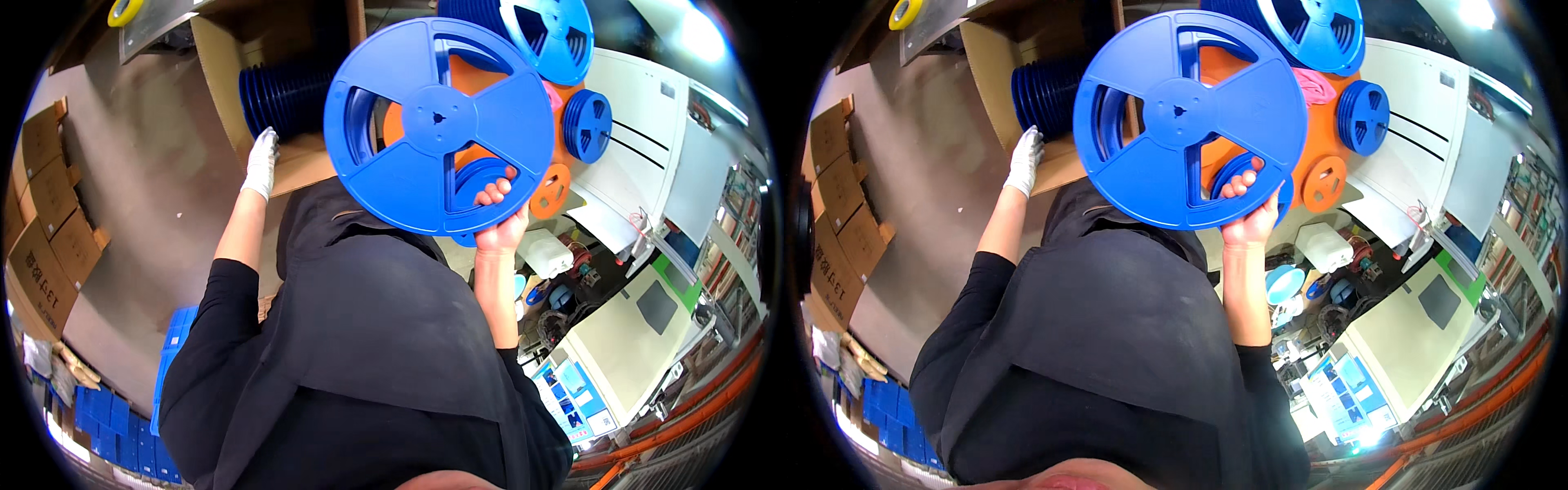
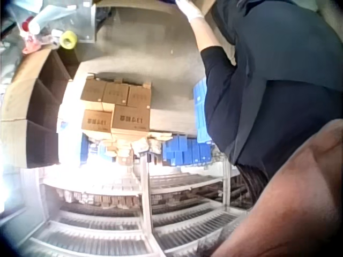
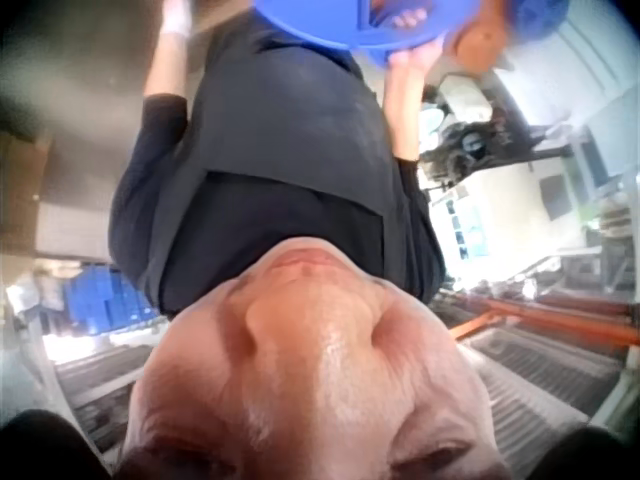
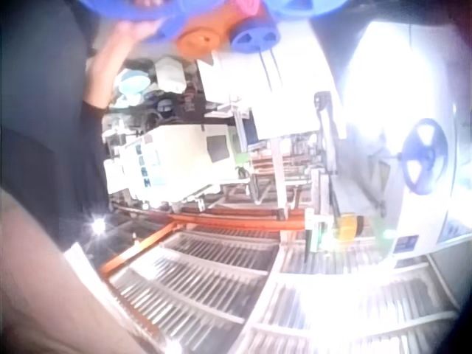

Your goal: The person repeatedly picks up blue plastic spools from a cardboard box and stacks them on a nearby table. The person handles the spools one at a time, rotating them to align before placing them on the growing stack.

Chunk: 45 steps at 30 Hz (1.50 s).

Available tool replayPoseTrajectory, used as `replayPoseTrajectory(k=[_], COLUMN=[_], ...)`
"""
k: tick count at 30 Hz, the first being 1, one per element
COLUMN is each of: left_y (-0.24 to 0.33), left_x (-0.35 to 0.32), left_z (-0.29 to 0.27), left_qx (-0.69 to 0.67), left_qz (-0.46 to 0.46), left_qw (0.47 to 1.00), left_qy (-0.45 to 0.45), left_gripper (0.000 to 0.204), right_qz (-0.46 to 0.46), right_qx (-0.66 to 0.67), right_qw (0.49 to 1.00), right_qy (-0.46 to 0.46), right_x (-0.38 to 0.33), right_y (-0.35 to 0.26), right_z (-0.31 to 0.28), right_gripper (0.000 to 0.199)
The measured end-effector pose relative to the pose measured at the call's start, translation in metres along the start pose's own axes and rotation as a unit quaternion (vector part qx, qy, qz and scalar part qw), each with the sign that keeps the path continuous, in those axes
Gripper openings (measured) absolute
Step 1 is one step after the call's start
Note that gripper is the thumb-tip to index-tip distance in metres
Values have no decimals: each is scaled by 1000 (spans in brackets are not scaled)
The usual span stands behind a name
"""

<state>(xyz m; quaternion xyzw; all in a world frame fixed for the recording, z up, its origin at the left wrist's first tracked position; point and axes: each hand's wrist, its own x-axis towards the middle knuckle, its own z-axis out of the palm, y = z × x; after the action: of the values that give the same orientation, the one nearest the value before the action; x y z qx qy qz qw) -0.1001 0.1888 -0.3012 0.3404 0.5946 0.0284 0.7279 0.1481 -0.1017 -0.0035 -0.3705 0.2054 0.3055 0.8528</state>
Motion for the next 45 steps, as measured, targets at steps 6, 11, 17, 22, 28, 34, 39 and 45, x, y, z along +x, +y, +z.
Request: replayPoseTrajectory(k=[6, 11, 17, 22, 28, 34, 39, 45], left_y=[56, 63, 91, 107, 122, 162, 130, 134], left_x=[-47, -59, -76, -90, -107, -156, -175, -175], left_z=[42, 35, 39, 47, 59, 99, 174, 120], left_qx=[-7, -30, -95, -111, -138, 300, 98, -316], left_qz=[113, 194, 261, 307, 356, 596, 300, -15], left_qw=[994, 980, 960, 945, 924, 743, 922, 840], left_qy=[-4, 16, 19, 10, -14, 58, -225, -440], left_gripper=[46, 46, 44, 44, 38, 46, 84, 75], right_qz=[31, 36, 32, 41, 75, 5, -29, -111], right_qx=[82, 100, 89, 96, 112, -35, -264, -413], right_qw=[992, 988, 986, 987, 990, 999, 958, 902], right_qy=[-89, -116, -136, -119, -45, -27, -109, -49], right_x=[4, 5, 0, 3, 18, 12, -15, -19], right_y=[0, 1, -10, -12, -21, -6, 48, 19], right_z=[-11, -4, -1, 11, 27, 53, 123, 99], right_gripper=[40, 35, 36, 36, 35, 47, 56, 55])
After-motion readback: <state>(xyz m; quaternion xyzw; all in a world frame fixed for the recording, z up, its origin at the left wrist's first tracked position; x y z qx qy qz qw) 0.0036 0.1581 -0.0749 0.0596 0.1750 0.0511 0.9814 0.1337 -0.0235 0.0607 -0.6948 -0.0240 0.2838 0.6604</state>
